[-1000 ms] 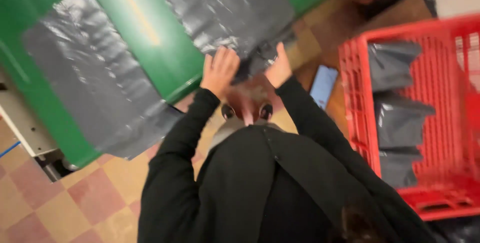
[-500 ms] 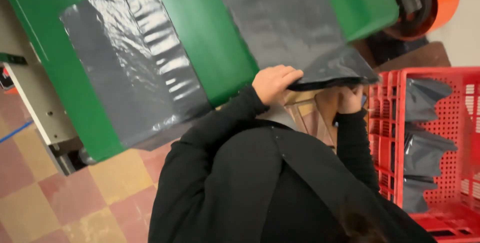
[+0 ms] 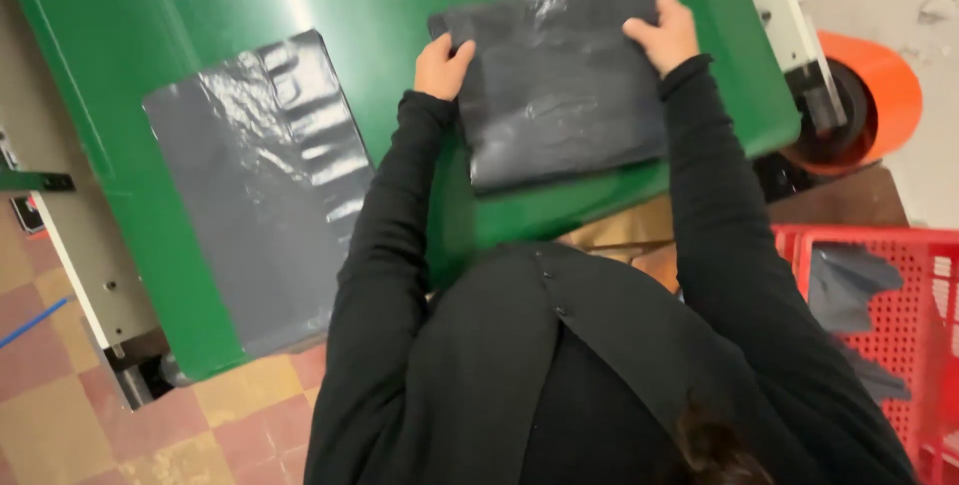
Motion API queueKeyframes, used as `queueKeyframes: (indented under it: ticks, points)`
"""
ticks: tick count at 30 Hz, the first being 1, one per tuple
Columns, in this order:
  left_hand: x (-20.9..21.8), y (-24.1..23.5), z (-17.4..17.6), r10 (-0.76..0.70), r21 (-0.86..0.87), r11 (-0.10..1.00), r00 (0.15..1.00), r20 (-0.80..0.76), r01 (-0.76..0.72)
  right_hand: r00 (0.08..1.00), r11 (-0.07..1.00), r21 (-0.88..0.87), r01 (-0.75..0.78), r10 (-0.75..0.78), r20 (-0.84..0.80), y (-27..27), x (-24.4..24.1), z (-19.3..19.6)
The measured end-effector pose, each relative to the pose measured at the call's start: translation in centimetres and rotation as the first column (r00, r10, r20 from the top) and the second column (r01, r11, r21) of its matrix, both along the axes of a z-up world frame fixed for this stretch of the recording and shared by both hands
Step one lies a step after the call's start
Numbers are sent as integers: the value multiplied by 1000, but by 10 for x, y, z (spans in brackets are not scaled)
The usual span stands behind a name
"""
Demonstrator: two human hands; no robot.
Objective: Manually folding plastic bags retrieved from a conveyor belt and stacking them into a red plastic crate.
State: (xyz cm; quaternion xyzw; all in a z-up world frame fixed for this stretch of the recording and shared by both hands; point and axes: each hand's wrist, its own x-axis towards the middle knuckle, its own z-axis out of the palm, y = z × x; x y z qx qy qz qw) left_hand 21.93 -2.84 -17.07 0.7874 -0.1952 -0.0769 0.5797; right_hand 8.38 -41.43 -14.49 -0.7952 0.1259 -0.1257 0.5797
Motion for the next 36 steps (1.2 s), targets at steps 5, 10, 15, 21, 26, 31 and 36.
queueKeyframes:
  ticks: [5,10,15,21,26,31,36]
  points:
    - [27,3,-42,129,250,956,985,111,-154,994,884,-467,23,-70,-83,2,60,-3]
    - [-4,12,-16,281,173,949,955,-90,-263,956,577,-804,-145,292,37,17,98,21]
    - [-34,11,41,324,234,904,931,169,-358,902,479,-773,-415,327,-281,10,132,-4]
    - [-77,-22,53,90,164,983,993,-75,-76,881,459,-764,-453,365,-302,23,129,-21]
    - [-82,0,-1,-386,-557,824,614,-688,-106,940,665,-723,-185,334,67,65,24,50]
    - [-98,52,1,-441,-607,653,424,-791,-453,954,566,-824,-41,267,136,96,-87,108]
    - [-125,79,-31,16,-223,957,801,-599,-185,960,557,-830,-16,240,142,108,-139,60]
